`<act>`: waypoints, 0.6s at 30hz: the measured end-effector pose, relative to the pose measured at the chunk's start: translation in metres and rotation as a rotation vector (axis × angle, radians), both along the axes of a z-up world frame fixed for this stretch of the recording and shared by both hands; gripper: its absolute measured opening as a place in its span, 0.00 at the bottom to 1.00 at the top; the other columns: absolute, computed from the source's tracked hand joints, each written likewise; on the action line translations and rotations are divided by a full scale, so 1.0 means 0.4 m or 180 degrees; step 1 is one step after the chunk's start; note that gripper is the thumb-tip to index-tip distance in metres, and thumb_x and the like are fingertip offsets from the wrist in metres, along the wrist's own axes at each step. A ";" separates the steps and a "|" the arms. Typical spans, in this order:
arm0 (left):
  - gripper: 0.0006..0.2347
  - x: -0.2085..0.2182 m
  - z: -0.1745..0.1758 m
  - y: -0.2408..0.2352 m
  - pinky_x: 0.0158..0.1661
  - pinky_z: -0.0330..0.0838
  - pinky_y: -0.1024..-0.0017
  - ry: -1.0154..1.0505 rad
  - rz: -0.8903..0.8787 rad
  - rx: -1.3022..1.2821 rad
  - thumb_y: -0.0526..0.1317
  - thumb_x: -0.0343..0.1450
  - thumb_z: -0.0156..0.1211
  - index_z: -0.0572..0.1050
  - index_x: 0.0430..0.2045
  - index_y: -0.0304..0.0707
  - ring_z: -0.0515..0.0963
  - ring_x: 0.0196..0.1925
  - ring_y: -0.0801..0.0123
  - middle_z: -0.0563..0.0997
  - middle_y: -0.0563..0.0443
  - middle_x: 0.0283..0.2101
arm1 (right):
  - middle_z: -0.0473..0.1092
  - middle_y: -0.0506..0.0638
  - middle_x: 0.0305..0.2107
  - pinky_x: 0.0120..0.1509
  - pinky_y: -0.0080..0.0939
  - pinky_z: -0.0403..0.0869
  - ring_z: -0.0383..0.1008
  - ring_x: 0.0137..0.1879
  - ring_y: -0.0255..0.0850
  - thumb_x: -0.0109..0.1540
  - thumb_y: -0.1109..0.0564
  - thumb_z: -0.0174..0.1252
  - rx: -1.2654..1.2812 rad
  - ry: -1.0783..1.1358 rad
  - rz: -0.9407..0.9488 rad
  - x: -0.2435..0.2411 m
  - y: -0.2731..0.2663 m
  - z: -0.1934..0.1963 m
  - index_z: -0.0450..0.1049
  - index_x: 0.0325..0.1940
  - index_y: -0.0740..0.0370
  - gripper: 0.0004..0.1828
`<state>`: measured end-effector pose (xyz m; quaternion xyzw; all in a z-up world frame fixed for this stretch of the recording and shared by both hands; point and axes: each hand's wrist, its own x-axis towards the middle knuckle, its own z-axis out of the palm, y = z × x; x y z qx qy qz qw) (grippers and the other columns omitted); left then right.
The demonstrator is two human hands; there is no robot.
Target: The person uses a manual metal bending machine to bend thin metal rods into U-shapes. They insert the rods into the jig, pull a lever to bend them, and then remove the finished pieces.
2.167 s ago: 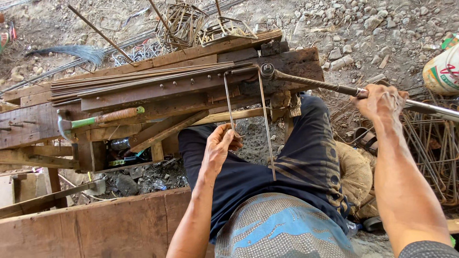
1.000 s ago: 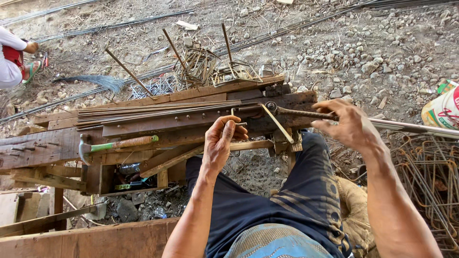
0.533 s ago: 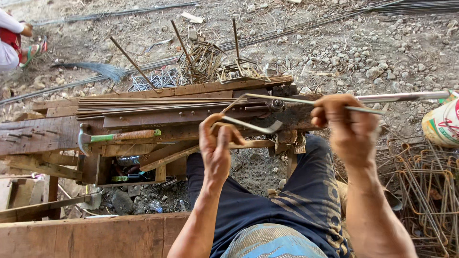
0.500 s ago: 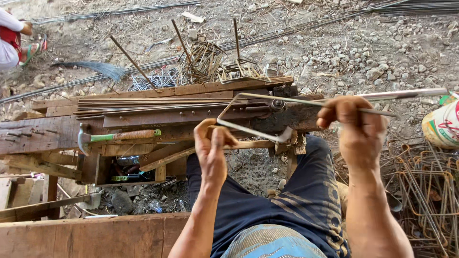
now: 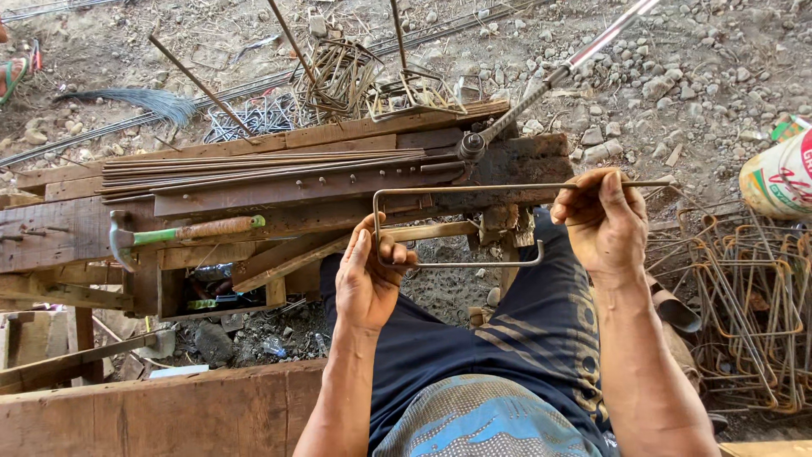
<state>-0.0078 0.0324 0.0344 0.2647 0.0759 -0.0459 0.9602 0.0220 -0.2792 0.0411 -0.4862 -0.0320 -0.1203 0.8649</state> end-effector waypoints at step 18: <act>0.12 0.039 -0.022 0.018 0.25 0.71 0.74 0.0382 0.0538 0.1217 0.33 0.78 0.43 0.68 0.56 0.39 0.70 0.18 0.72 0.67 0.51 0.22 | 0.74 0.63 0.27 0.33 0.39 0.79 0.79 0.29 0.46 0.71 0.48 0.48 0.0345 0.0699 0.0093 0.083 0.062 -0.124 0.74 0.45 0.63 0.17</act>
